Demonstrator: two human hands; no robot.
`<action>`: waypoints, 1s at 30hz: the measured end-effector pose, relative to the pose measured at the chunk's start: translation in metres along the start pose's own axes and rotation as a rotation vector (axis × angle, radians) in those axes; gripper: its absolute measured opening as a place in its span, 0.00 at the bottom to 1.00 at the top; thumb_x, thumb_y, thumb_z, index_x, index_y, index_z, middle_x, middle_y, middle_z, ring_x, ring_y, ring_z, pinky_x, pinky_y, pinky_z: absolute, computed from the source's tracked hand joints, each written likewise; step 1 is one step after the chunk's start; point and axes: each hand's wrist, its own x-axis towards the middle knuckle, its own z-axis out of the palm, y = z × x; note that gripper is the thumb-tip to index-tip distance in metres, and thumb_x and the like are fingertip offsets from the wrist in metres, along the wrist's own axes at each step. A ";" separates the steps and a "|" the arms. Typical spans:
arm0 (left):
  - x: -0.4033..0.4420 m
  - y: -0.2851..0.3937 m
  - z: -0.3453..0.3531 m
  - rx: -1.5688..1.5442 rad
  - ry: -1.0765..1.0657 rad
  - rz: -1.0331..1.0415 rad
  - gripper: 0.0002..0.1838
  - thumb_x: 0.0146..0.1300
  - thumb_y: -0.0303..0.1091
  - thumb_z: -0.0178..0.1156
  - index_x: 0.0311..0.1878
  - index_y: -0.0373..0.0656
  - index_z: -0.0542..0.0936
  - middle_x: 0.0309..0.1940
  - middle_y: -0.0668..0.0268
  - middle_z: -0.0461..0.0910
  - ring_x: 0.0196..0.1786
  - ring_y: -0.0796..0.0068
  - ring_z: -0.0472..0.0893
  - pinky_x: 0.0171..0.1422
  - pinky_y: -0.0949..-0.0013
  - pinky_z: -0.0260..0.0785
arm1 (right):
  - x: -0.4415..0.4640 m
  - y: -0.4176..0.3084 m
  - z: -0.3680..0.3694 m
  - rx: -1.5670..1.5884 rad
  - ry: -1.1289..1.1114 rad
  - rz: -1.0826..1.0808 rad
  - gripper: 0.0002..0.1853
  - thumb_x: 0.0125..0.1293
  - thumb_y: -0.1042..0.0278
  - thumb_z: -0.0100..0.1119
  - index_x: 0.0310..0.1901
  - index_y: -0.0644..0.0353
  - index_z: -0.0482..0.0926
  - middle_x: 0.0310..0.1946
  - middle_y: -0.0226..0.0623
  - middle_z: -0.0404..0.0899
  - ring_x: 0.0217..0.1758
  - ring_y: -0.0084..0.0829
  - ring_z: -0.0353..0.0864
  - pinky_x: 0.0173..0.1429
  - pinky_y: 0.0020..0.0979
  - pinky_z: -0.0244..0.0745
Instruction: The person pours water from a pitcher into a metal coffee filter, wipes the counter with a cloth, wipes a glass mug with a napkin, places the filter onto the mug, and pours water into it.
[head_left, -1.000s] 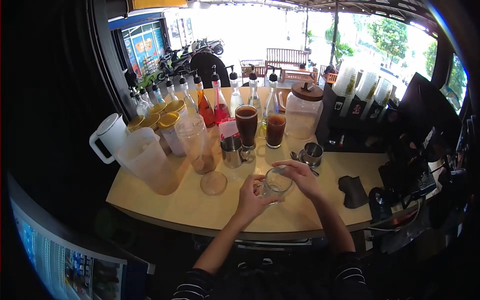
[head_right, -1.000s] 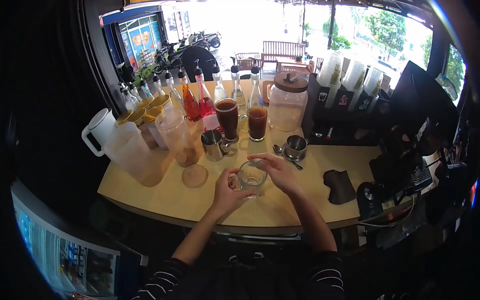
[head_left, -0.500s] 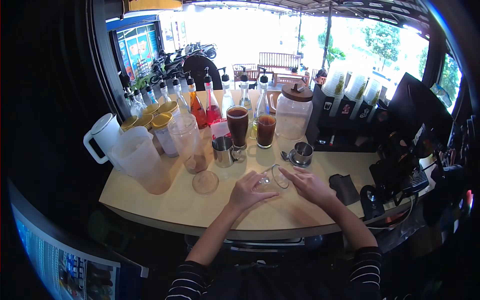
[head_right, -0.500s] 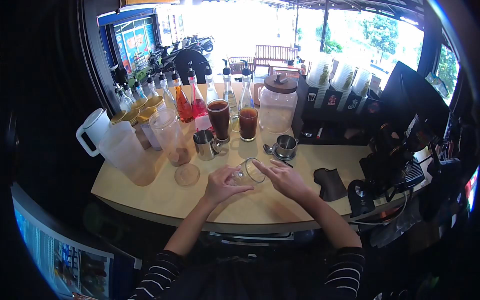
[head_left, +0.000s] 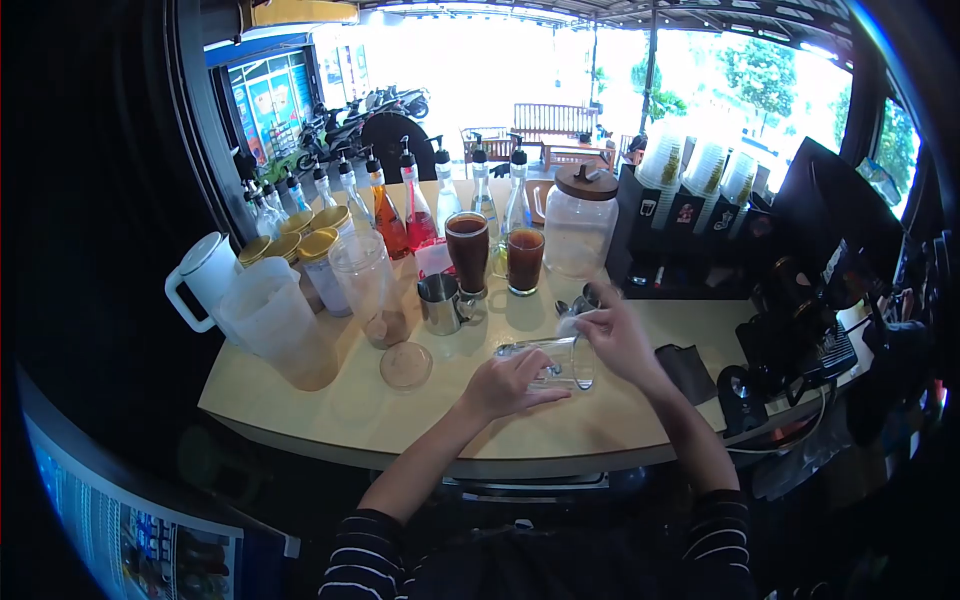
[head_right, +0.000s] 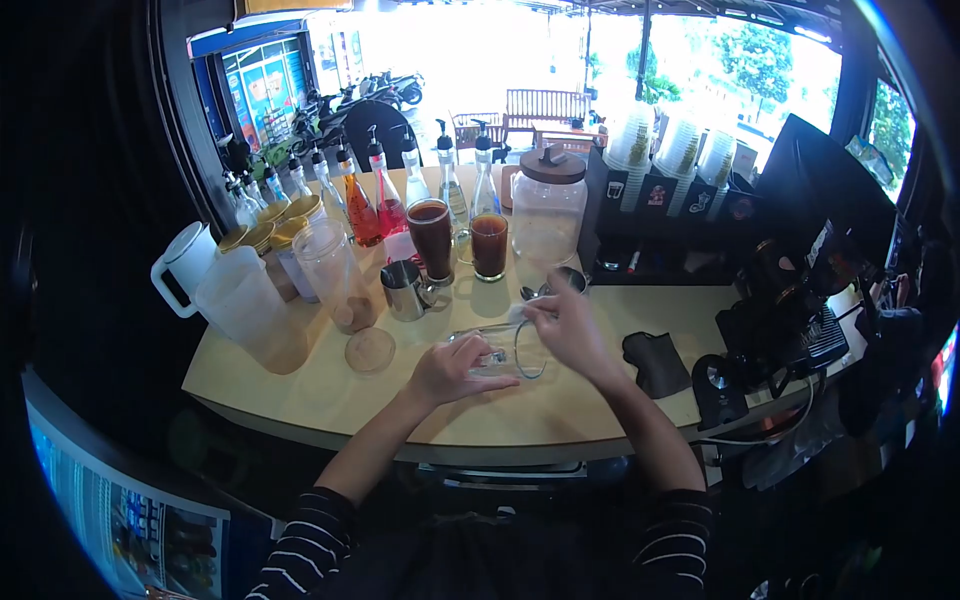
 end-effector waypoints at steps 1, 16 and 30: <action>0.003 0.000 -0.001 0.038 -0.011 0.037 0.24 0.49 0.51 0.68 0.29 0.42 0.69 0.24 0.65 0.74 0.25 0.67 0.79 0.26 0.67 0.72 | 0.001 -0.009 0.001 0.337 -0.161 0.313 0.34 0.58 0.84 0.54 0.67 0.56 0.58 0.51 0.38 0.74 0.43 0.25 0.81 0.46 0.21 0.72; 0.009 0.002 -0.001 -0.211 -0.034 -0.342 0.27 0.44 0.51 0.71 0.33 0.40 0.71 0.22 0.63 0.71 0.24 0.65 0.73 0.31 0.63 0.67 | -0.017 -0.046 0.000 0.116 -0.237 -0.225 0.30 0.52 0.82 0.53 0.61 0.62 0.66 0.51 0.46 0.74 0.56 0.40 0.74 0.64 0.40 0.67; 0.024 0.003 0.007 -1.015 0.195 -0.810 0.19 0.64 0.47 0.58 0.25 0.46 0.66 0.16 0.79 0.61 0.18 0.91 0.60 0.20 0.80 0.51 | -0.018 -0.038 0.013 -0.007 0.026 -0.273 0.22 0.55 0.83 0.55 0.53 0.61 0.73 0.44 0.41 0.81 0.53 0.34 0.79 0.63 0.43 0.67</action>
